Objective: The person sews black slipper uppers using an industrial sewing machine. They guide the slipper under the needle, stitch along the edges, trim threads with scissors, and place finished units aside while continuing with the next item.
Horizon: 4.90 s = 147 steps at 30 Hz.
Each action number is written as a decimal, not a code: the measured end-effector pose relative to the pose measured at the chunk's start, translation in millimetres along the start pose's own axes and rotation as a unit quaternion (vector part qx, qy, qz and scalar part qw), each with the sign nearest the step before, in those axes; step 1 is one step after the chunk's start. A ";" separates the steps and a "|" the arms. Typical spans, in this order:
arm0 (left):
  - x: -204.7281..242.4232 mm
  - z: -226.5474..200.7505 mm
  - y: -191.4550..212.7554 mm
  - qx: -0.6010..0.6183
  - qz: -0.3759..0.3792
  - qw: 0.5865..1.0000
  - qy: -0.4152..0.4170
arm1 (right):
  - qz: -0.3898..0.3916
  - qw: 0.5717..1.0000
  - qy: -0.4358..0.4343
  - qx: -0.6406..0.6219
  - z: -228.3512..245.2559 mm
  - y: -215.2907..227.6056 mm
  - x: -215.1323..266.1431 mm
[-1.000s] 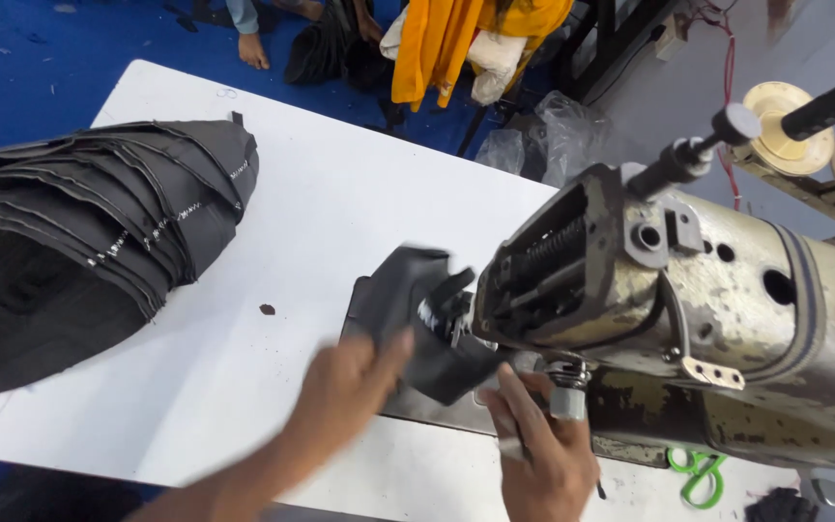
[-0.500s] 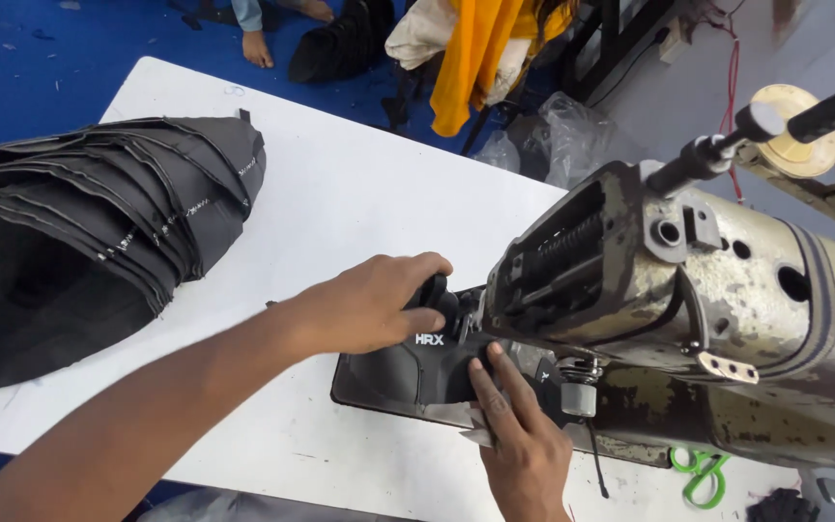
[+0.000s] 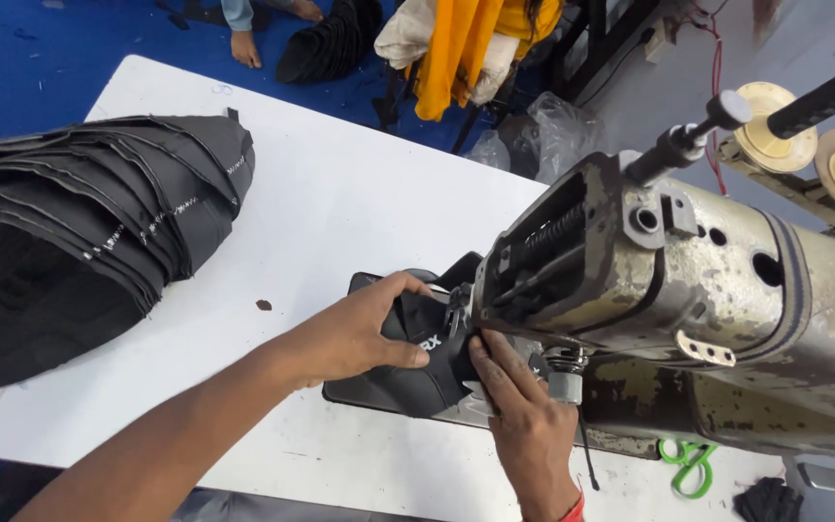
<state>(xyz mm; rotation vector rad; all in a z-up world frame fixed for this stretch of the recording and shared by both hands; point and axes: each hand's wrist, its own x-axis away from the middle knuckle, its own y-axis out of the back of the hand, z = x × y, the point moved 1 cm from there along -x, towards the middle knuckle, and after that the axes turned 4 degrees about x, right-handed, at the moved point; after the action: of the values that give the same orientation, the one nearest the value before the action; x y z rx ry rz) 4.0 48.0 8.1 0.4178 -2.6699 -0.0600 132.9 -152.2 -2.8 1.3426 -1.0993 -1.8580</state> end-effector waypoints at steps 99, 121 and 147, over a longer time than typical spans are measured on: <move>114.2 244.7 -15.7 -0.414 -0.427 0.802 -0.057 | 0.056 0.954 -0.212 -0.206 -6.5 -101.7 143.3; 112.6 233.4 -19.2 -0.443 -0.404 0.799 0.050 | 0.043 0.948 -0.226 -0.219 -11.8 -112.0 151.6; 108.9 233.9 -21.2 -0.447 -0.403 0.795 0.073 | 0.041 0.951 -0.221 -0.212 -12.1 -108.9 146.6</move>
<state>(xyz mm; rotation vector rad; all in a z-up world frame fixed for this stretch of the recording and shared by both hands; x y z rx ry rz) -183.3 -10.4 -160.8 1.0954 -1.8033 -1.3912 98.5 -224.3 -167.4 0.6445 -0.8679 -2.2312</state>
